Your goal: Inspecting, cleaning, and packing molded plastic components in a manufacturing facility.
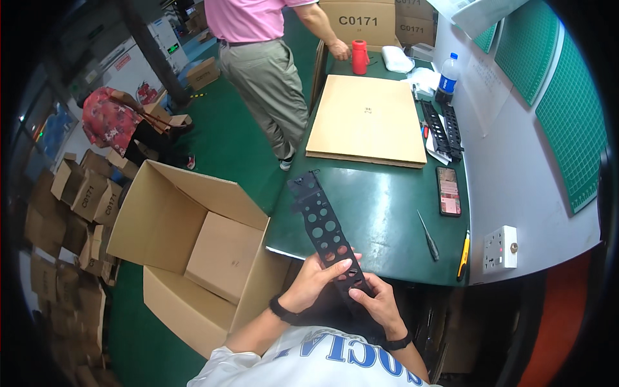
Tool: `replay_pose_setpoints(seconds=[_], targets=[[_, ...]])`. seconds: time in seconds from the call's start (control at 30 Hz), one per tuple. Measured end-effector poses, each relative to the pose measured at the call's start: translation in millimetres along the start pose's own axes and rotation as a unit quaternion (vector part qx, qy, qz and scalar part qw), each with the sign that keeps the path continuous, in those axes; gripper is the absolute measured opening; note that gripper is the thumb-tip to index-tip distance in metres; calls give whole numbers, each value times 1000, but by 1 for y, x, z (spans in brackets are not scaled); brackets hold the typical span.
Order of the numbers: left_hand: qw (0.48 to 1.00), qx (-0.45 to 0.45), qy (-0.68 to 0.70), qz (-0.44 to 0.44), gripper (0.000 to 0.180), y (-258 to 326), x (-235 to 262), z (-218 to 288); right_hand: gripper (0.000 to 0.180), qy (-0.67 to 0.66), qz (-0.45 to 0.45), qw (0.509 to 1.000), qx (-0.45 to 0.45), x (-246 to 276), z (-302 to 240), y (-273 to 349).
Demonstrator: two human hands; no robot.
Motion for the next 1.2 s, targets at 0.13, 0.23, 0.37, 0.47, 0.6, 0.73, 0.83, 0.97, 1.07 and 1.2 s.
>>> replay_pose_setpoints(seconds=[0.13, 0.23, 0.37, 0.47, 0.6, 0.73, 0.83, 0.97, 1.07, 1.2], targets=[[1000, 5, -23, -1, 38, 9, 5, 3, 38, -11, -8, 1000, -18, -3, 5, 9], [999, -11, -7, 42, 34, 13, 11, 11, 38, -28, -15, 999, -26, 2, 11, 15], [998, -45, 0, 45, 38, 11, 23, 20, 34, -27, -41, 998, -40, 3, 14, 19], [998, -39, 13, 46, 39, 14, 27, 17, 33, -34, -48, 997, -40, 1, 11, 20], [998, -37, 29, 46, 37, 16, 29, 16, 32, -27, -37, 998, -49, -1, 13, 22], [997, -46, 26, 58, 36, 21, 24, 22, 31, -9, -30, 999, -42, 1, 9, 25], [995, -47, 38, 84, 32, 21, 35, 26, 31, 27, -36, 998, -36, -2, 7, 24], [985, -86, 18, 149, 28, 18, 41, 26, 30, 61, -42, 997, -15, -1, 5, 26], [977, -98, -59, 177, 28, 16, 45, 25, 30, 76, -40, 996, -14, 0, 11, 29], [970, -119, -73, 198, 35, 16, 53, 17, 31, 68, -39, 997, -14, -4, 9, 29]])
Point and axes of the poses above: each hand's wrist, its own y-axis away from the middle knuckle, its own x-axis out of the back of the hand, z = x × y, the point moved 4 cm from there along -y, towards the middle knuckle, and after that the axes turned 6 degrees about z, right-handed, at the moved point
